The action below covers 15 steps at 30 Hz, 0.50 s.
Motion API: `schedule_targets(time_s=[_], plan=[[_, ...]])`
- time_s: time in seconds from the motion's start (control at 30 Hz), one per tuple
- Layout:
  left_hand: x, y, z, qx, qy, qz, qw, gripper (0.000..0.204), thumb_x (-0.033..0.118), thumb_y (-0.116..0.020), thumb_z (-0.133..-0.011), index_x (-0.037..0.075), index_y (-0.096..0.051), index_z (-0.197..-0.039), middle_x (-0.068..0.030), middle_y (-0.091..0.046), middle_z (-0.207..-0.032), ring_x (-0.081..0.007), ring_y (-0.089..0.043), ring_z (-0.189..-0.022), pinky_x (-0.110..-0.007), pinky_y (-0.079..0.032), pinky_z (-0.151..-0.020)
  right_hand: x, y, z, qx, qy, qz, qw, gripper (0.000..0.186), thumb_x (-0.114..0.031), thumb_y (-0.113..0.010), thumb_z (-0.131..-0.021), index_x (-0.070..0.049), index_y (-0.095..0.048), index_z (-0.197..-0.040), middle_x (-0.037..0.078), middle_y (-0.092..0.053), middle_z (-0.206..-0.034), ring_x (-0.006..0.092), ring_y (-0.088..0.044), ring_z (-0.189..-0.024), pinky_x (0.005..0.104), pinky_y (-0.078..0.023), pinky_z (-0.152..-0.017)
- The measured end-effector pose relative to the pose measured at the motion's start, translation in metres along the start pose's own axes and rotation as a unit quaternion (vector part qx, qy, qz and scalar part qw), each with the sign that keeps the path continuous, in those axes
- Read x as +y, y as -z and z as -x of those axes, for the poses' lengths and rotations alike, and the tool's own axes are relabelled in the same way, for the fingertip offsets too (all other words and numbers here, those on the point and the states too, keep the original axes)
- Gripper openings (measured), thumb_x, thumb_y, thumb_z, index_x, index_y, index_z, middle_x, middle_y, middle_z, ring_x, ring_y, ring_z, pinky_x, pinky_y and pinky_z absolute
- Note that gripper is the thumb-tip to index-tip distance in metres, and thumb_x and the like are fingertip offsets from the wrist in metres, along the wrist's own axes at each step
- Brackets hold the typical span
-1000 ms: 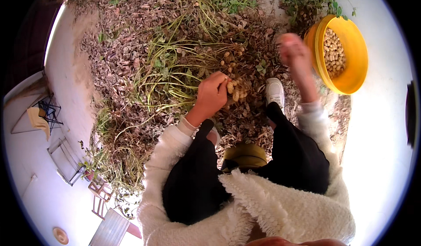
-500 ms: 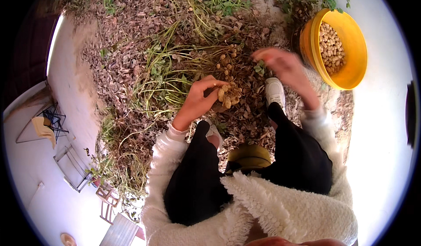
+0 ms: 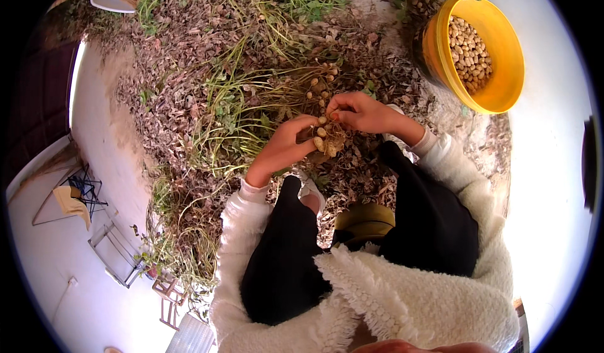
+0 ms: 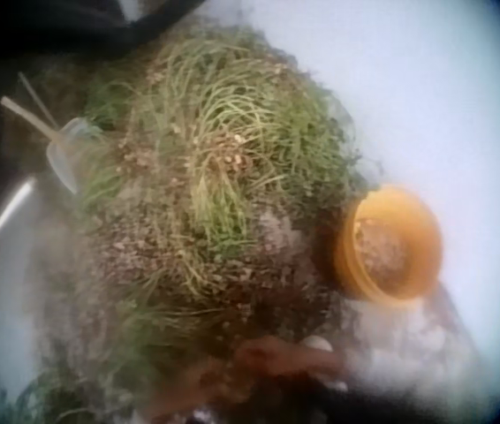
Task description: The person sits on the ground and manually shells peanuts by hand. They pick up peanut pods from a large pile of plant debris, break open the shells, and drop the kernels into a yellow bucket placed nearby.
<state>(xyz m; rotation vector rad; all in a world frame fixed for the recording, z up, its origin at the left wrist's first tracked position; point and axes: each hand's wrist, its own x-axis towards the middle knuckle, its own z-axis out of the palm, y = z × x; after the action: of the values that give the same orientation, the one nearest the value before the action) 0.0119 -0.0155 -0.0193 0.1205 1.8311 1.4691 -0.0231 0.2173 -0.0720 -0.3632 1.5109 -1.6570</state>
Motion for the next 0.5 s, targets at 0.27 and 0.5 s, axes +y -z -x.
schedule_targets(time_s=[0.27,0.5], plan=[[0.003,-0.002,-0.003,-0.028,0.000,-0.010,1.000,0.024,0.003,-0.061,-0.080,-0.006,-0.065,-0.102,-0.0107,-0.066,-0.095,-0.0156,-0.061,-0.092,-0.028,-0.046,-0.082,-0.021,-0.006,0.003,0.065,0.030,0.023,0.997,0.020,0.001,-0.060,-0.085,0.000,-0.069,-0.103,0.007,-0.068,-0.083,0.0097,-0.059,-0.072,0.0283,-0.048,-0.065],[0.006,-0.017,0.000,0.101,-0.079,-0.144,0.981,0.019,0.001,-0.060,-0.076,-0.002,-0.067,-0.094,-0.0112,-0.063,-0.083,-0.0233,-0.058,-0.078,-0.032,-0.046,-0.074,-0.019,-0.021,0.008,0.209,0.176,0.293,0.916,0.015,-0.001,-0.067,-0.081,-0.001,-0.071,-0.094,0.012,-0.072,-0.086,0.0191,-0.069,-0.075,0.0287,-0.052,-0.066]])
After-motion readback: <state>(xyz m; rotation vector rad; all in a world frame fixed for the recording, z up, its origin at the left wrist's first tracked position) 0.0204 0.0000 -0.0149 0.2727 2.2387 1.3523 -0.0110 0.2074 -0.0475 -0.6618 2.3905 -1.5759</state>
